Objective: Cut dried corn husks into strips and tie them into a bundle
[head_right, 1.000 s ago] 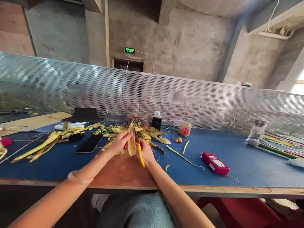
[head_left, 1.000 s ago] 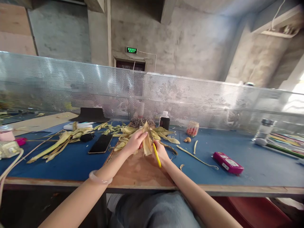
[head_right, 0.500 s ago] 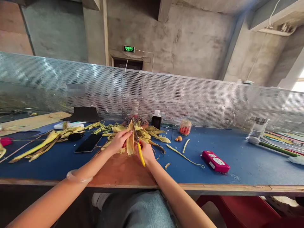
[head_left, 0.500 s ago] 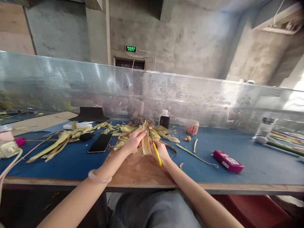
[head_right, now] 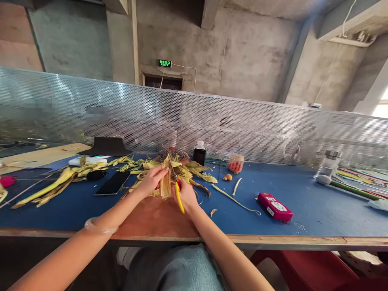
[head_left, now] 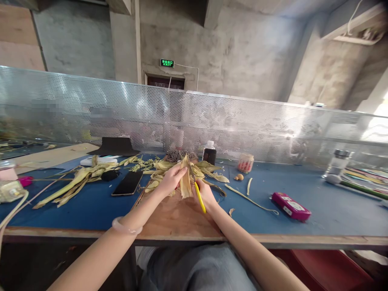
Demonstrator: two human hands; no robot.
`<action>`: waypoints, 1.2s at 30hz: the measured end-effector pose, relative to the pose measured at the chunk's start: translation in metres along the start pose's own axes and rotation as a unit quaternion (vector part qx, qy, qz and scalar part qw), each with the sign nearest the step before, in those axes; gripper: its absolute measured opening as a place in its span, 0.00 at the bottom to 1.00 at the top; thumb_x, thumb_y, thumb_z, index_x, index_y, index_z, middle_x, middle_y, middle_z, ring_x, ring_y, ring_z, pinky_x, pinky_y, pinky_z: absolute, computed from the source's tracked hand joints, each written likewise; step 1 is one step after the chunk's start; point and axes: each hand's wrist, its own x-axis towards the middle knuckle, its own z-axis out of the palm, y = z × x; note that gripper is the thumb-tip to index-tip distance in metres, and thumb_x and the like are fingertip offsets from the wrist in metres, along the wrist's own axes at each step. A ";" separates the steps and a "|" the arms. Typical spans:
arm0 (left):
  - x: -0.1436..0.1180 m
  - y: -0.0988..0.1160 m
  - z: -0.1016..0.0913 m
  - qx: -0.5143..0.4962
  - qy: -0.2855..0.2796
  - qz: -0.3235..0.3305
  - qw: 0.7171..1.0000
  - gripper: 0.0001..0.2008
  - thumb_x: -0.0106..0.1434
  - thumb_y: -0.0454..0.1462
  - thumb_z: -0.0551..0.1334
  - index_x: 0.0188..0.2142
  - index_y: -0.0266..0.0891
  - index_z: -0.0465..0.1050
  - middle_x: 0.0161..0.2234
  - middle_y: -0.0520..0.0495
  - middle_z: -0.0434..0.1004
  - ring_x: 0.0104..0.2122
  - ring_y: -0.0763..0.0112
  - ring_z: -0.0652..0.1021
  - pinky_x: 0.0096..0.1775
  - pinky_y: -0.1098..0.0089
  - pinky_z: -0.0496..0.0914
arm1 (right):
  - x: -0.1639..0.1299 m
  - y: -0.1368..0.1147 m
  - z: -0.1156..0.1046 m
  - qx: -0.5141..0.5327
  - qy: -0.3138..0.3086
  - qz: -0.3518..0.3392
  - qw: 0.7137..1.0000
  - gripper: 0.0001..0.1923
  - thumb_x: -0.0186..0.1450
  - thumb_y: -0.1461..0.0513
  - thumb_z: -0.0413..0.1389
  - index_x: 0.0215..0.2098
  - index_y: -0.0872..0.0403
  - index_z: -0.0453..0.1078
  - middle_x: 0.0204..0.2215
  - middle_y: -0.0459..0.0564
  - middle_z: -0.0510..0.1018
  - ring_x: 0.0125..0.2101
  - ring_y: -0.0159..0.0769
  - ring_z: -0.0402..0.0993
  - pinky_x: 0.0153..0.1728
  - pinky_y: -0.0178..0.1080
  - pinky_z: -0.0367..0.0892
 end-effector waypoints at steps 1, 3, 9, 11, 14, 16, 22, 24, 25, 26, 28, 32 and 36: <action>0.000 0.000 0.000 0.003 0.001 0.003 1.000 0.14 0.61 0.47 0.57 0.33 0.39 0.69 0.18 0.57 0.60 0.14 0.78 0.61 0.16 0.76 0.54 | 0.000 0.000 0.000 0.002 0.001 0.001 1.000 0.12 0.60 0.53 0.46 0.25 0.51 0.58 0.22 0.46 0.70 0.23 0.34 0.62 0.26 0.35 0.57; 0.001 0.000 0.000 0.008 0.004 0.010 1.000 0.13 0.61 0.47 0.58 0.33 0.39 0.70 0.18 0.56 0.62 0.14 0.77 0.62 0.17 0.75 0.55 | 0.001 -0.001 0.000 0.007 0.003 0.002 1.000 0.12 0.61 0.53 0.45 0.24 0.51 0.58 0.21 0.47 0.70 0.22 0.34 0.62 0.25 0.35 0.57; 0.001 -0.001 0.000 0.008 0.013 0.013 1.000 0.13 0.60 0.47 0.58 0.34 0.39 0.72 0.17 0.56 0.62 0.14 0.76 0.62 0.18 0.74 0.56 | -0.001 -0.004 -0.004 0.016 -0.001 -0.010 1.000 0.11 0.60 0.54 0.46 0.24 0.52 0.57 0.21 0.46 0.69 0.22 0.33 0.61 0.25 0.34 0.57; 0.001 -0.002 0.000 0.005 0.015 0.004 1.000 0.14 0.60 0.47 0.58 0.34 0.38 0.71 0.17 0.56 0.60 0.14 0.77 0.60 0.17 0.75 0.54 | -0.001 -0.003 -0.004 0.018 -0.001 -0.012 1.000 0.11 0.59 0.54 0.46 0.24 0.52 0.56 0.21 0.46 0.68 0.22 0.32 0.60 0.26 0.34 0.56; 0.001 -0.001 0.000 0.001 0.007 -0.008 1.000 0.14 0.61 0.47 0.57 0.35 0.38 0.70 0.17 0.57 0.59 0.14 0.78 0.60 0.17 0.76 0.54 | -0.001 -0.001 -0.003 0.019 -0.002 -0.011 1.000 0.11 0.59 0.54 0.47 0.24 0.51 0.55 0.21 0.46 0.68 0.22 0.32 0.60 0.26 0.35 0.56; 0.001 0.001 0.000 0.002 -0.002 -0.012 1.000 0.14 0.61 0.47 0.57 0.34 0.37 0.70 0.18 0.57 0.60 0.14 0.78 0.61 0.18 0.76 0.54 | -0.001 0.000 -0.002 0.021 -0.001 -0.011 1.000 0.11 0.59 0.54 0.46 0.24 0.51 0.56 0.21 0.46 0.68 0.22 0.32 0.59 0.26 0.35 0.56; 0.001 0.001 -0.001 0.011 0.009 -0.015 1.000 0.14 0.60 0.47 0.58 0.34 0.38 0.70 0.19 0.56 0.62 0.15 0.77 0.61 0.18 0.75 0.54 | 0.000 0.000 -0.002 0.025 0.009 -0.005 1.000 0.11 0.58 0.54 0.46 0.22 0.52 0.56 0.19 0.45 0.67 0.21 0.32 0.58 0.25 0.35 0.55; 0.001 0.001 -0.001 0.015 0.009 -0.018 1.000 0.15 0.60 0.47 0.57 0.35 0.38 0.70 0.18 0.56 0.63 0.15 0.77 0.61 0.19 0.75 0.54 | 0.000 -0.001 -0.003 0.027 0.012 -0.005 1.000 0.11 0.58 0.56 0.46 0.21 0.52 0.56 0.18 0.44 0.66 0.21 0.31 0.57 0.25 0.35 0.55; 0.001 0.001 -0.001 0.017 0.008 -0.019 1.000 0.15 0.60 0.48 0.57 0.35 0.38 0.71 0.18 0.56 0.62 0.15 0.76 0.61 0.19 0.75 0.54 | -0.001 -0.002 -0.003 0.027 0.014 -0.004 1.000 0.11 0.58 0.56 0.46 0.20 0.52 0.56 0.18 0.44 0.66 0.20 0.30 0.57 0.24 0.34 0.55; 0.001 0.001 -0.001 0.018 0.007 -0.018 1.000 0.15 0.60 0.48 0.57 0.35 0.38 0.71 0.18 0.56 0.63 0.15 0.76 0.61 0.19 0.74 0.55 | -0.001 -0.002 -0.004 0.026 0.015 -0.003 1.000 0.11 0.57 0.56 0.47 0.20 0.52 0.56 0.17 0.43 0.65 0.20 0.30 0.56 0.24 0.34 0.54; 0.001 0.002 -0.001 0.017 0.005 -0.013 1.000 0.14 0.61 0.47 0.57 0.33 0.38 0.70 0.17 0.56 0.62 0.16 0.75 0.63 0.21 0.74 0.56 | -0.002 -0.003 -0.005 0.024 0.016 0.000 1.000 0.12 0.57 0.57 0.47 0.19 0.52 0.56 0.16 0.43 0.64 0.20 0.30 0.55 0.23 0.34 0.53; 0.001 0.002 -0.002 0.012 0.003 -0.015 1.000 0.14 0.61 0.47 0.56 0.33 0.38 0.70 0.16 0.56 0.61 0.16 0.75 0.62 0.21 0.73 0.56 | -0.002 -0.005 -0.007 0.021 0.004 0.003 1.000 0.12 0.58 0.57 0.47 0.19 0.52 0.55 0.16 0.42 0.62 0.20 0.30 0.55 0.23 0.34 0.53; 0.002 0.002 -0.002 0.018 -0.017 -0.025 0.999 0.13 0.61 0.46 0.56 0.34 0.38 0.69 0.17 0.57 0.60 0.15 0.76 0.60 0.20 0.74 0.54 | -0.004 -0.008 -0.010 0.023 -0.007 0.006 1.000 0.11 0.58 0.55 0.48 0.22 0.52 0.56 0.18 0.43 0.66 0.22 0.31 0.59 0.25 0.34 0.55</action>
